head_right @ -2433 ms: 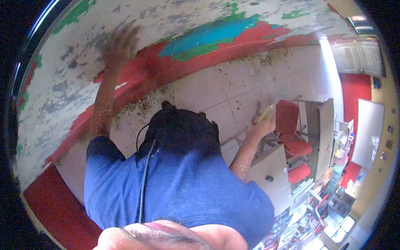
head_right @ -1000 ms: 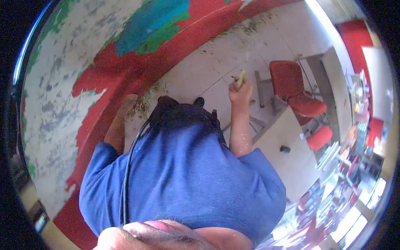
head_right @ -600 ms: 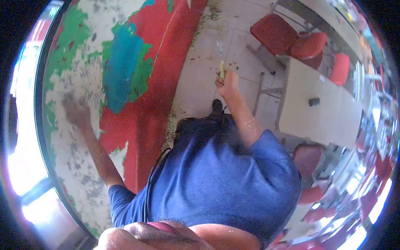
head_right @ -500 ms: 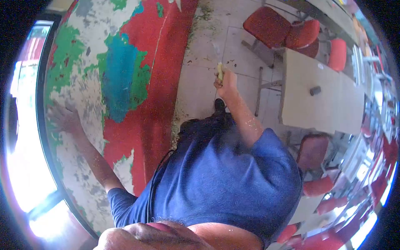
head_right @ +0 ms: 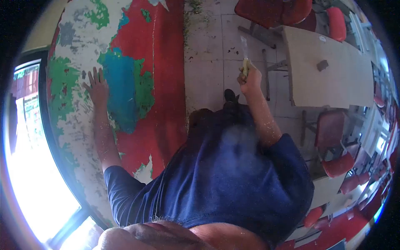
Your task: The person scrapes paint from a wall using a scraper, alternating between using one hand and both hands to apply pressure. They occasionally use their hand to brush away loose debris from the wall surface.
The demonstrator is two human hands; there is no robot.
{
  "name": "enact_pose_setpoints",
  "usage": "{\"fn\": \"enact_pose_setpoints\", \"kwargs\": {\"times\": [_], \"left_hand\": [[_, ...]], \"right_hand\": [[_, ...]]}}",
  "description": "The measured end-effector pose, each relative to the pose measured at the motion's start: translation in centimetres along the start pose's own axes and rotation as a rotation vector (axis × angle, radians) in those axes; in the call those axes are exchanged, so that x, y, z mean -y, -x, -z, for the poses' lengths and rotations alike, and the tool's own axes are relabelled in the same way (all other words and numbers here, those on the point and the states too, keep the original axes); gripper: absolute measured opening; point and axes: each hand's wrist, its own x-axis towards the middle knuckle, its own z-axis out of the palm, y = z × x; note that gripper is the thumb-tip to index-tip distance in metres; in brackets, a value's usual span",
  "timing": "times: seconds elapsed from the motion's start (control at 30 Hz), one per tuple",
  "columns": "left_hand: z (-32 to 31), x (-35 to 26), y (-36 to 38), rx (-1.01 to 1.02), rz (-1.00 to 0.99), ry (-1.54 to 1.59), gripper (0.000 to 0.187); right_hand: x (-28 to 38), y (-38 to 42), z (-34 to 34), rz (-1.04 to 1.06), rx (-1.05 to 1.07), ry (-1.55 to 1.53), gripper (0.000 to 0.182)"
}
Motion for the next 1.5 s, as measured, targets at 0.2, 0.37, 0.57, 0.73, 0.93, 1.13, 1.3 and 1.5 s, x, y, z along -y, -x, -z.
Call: {"fn": "enact_pose_setpoints", "kwargs": {"times": [0.2, 0.37, 0.57, 0.73, 0.93, 1.13, 1.3, 1.5], "left_hand": [[-0.3, -1.7, -1.7, 0.101, -0.079, 0.024, 0.063], [-2.1, -4.2, -3.4, 0.094, -0.291, 0.068, 0.05], [-3.4, -11.8, -3.8, 0.968, 0.127, 1.814, 0.065], [1.0, -15.3, -6.6, 0.94, 0.845, 2.606, 0.069], [-5.6, -13.0, -10.6, 0.648, 0.981, 2.472, 0.051], [-7.0, -12.0, -12.5, 0.647, 1.13, 2.498, 0.03], [-5.5, -12.4, -13.5, 0.658, 1.306, 2.379, 0.026], [-5.6, -13.3, -14.0, 0.615, 1.388, 2.313, 0.025]], "right_hand": [[-0.1, -0.4, 1.6, -0.03, -0.061, 0.036, 0.014], [-1.8, -1.3, -0.4, -0.098, -0.027, 0.053, 0.013], [-13.0, -5.0, -10.0, -0.005, 0.418, 0.316, 0.026], [-24.7, -3.9, -24.6, -0.19, 0.556, 0.406, 0.028], [-32.8, -5.2, -32.0, 0.005, 0.634, 0.302, 0.03], [-32.5, -5.2, -34.4, -0.038, 0.612, 0.454, 0.024], [-31.1, -6.9, -33.6, -0.133, 0.713, 0.498, 0.029], [-31.8, -8.5, -33.4, -0.241, 0.776, 0.367, 0.03]]}}
